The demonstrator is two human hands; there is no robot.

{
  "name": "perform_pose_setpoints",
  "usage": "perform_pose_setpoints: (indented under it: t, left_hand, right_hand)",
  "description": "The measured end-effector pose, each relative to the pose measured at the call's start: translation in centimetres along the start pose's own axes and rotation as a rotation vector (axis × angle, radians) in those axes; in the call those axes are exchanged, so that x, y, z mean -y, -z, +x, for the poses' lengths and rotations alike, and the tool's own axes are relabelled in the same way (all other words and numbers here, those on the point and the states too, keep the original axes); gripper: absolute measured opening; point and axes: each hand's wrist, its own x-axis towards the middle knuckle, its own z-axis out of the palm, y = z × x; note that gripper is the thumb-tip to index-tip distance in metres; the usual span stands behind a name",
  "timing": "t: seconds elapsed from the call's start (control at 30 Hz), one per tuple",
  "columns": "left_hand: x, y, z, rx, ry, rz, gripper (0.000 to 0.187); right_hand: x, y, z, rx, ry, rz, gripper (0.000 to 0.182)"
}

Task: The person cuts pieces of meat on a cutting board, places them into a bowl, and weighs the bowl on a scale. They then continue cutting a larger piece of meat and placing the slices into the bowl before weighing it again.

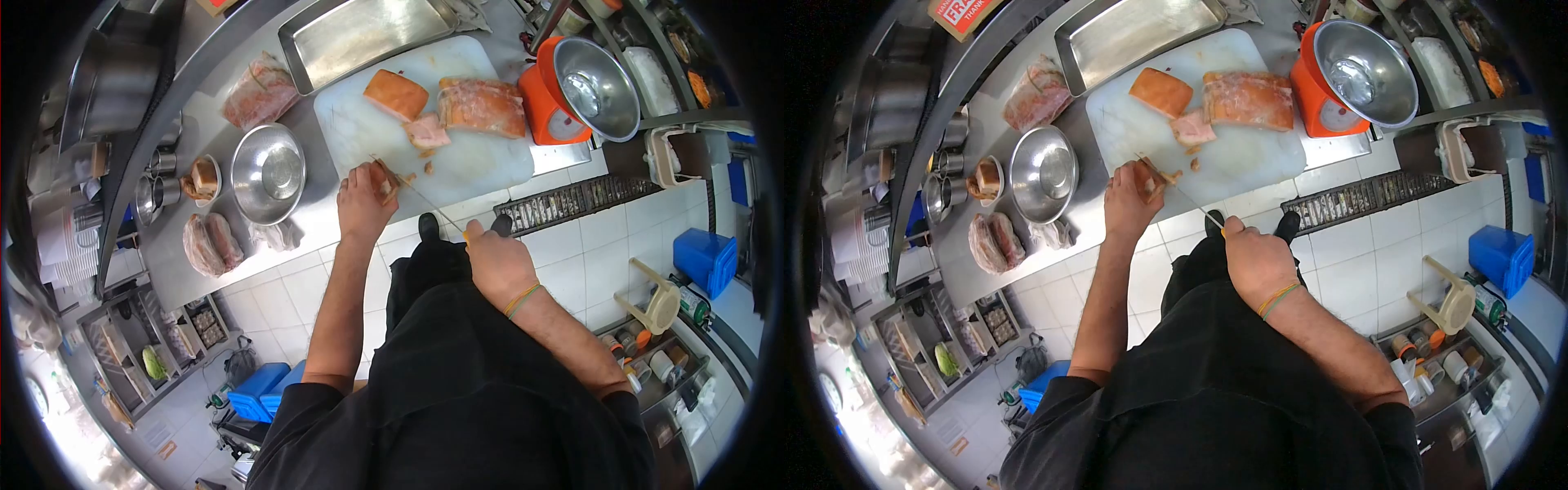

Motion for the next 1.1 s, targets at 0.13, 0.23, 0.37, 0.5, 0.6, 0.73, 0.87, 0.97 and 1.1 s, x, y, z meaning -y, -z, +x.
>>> perform_pose_setpoints:
  t: [0.13, 0.23, 0.37, 0.5, 0.6, 0.73, 0.87, 0.97, 1.1]
  left_hand:
    - [-0.1, 0.1, 0.1, 0.029, 0.015, 0.022, 0.07]
    - [-0.1, -0.1, 0.0, 0.029, 0.02, 0.035, 0.071]
    - [0.1, -0.4, -0.2, -0.034, -0.025, 0.05, 0.072]
    - [-0.1, -0.3, -0.1, -0.013, 0.005, 0.055, 0.075]
    - [-0.1, -0.6, -0.1, -0.002, 0.013, 0.066, 0.076]
    - [0.1, -0.4, 0.0, -0.005, 0.008, 0.064, 0.076]
    - [0.0, -0.7, 0.2, 0.002, 0.052, 0.054, 0.079]
    - [-0.2, -0.3, 0.2, 0.058, 0.077, 0.056, 0.078]
    - [-0.2, -0.5, 0.1, 0.014, 0.033, 0.042, 0.075]
  right_hand:
    - [-0.5, 0.2, -0.4, 0.008, 0.012, 0.015, 0.018]
    - [-0.8, -0.3, -0.1, 0.006, 0.03, 0.032, 0.019]
    - [0.2, -0.6, 2.0, 0.035, 0.047, 0.05, 0.015]
    - [0.6, 0.4, 1.3, 0.044, 0.019, 0.085, 0.013]
    - [0.0, 0.9, 0.4, 0.085, 0.01, 0.087, 0.017]
    - [0.3, -0.3, 2.2, 0.002, 0.073, 0.091, 0.019]
    - [0.4, -1.9, 3.4, -0.034, 0.068, 0.086, 0.02]
    - [0.0, -1.0, 2.2, -0.006, 0.058, 0.096, 0.02]
    - [0.1, 1.6, 0.0, 0.07, 0.019, 0.07, 0.014]
